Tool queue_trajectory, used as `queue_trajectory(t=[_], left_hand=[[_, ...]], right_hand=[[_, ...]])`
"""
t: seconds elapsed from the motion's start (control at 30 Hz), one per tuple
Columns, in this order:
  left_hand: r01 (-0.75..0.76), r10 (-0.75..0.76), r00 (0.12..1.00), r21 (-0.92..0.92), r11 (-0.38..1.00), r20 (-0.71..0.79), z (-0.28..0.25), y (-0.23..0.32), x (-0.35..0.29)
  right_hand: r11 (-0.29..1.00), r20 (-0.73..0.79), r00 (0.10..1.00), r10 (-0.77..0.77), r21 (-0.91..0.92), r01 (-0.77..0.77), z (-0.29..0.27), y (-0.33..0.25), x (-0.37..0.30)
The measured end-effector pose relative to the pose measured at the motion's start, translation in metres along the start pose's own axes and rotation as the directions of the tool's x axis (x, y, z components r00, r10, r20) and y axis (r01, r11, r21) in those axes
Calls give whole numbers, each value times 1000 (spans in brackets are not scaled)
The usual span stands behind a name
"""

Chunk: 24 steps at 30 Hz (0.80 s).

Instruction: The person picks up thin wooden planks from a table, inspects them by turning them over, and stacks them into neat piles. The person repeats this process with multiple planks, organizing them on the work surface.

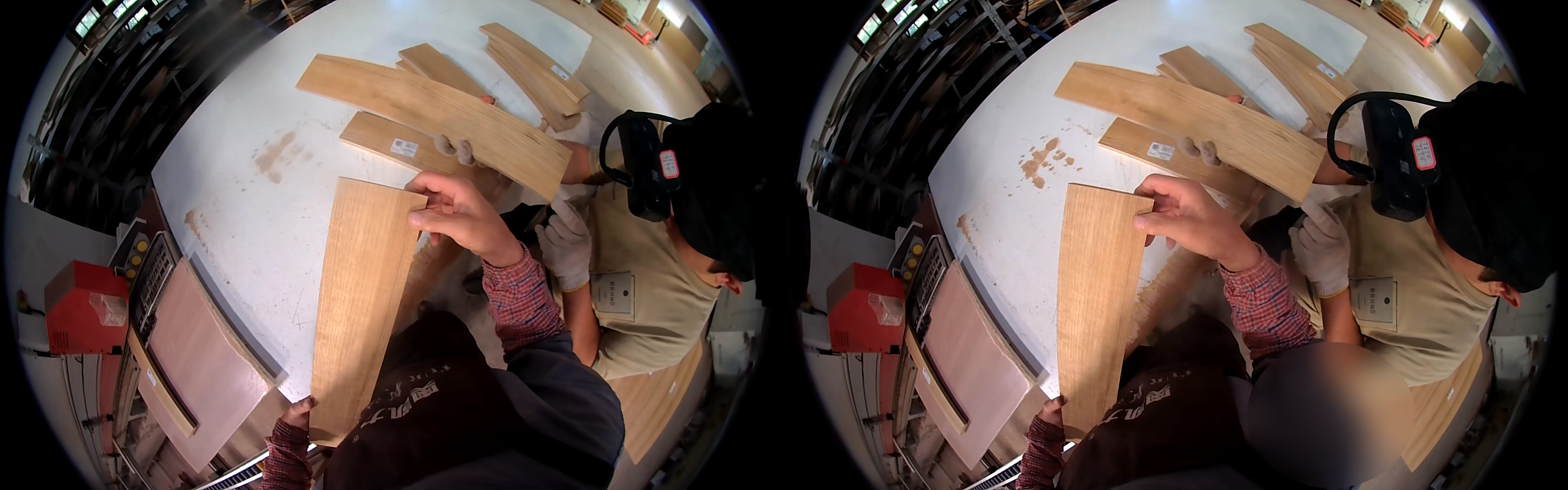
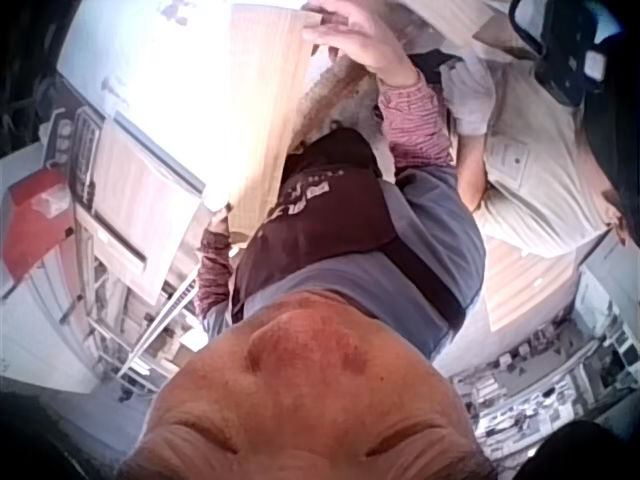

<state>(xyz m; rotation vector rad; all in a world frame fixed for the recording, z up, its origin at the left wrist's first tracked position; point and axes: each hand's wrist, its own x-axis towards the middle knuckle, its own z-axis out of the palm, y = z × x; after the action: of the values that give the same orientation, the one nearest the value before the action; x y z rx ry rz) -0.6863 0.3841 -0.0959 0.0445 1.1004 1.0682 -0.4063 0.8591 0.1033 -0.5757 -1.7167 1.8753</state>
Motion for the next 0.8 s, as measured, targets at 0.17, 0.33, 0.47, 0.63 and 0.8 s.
queue_trajectory(t=[0.17, 0.33, 0.47, 0.63, 0.8], left_hand=[[-1, 1, 1000, -1, 1000, -8, 3, 1, -1], [2, -2, 1000, -3, 1000, -7, 5, 4, -1], [3, -3, 1000, -8, 1000, -7, 8, 6, -1], [-6, 5, 1000, -14, 1000, -22, 7, 4, -3], [-17, 16, 999, -19, 1000, -38, 6, 3, -6]], right_hand=[[1000, 25, 1000, -8, 26, 8, -5, 3, -2], [986, -61, 995, 78, 154, -67, -12, 10, -2], [998, -80, 996, 27, 51, -23, -10, 14, -1], [1000, -74, 997, 10, 6, -9, -10, 13, 0], [1000, -2, 1000, -16, 6, 16, -9, 13, 0]])
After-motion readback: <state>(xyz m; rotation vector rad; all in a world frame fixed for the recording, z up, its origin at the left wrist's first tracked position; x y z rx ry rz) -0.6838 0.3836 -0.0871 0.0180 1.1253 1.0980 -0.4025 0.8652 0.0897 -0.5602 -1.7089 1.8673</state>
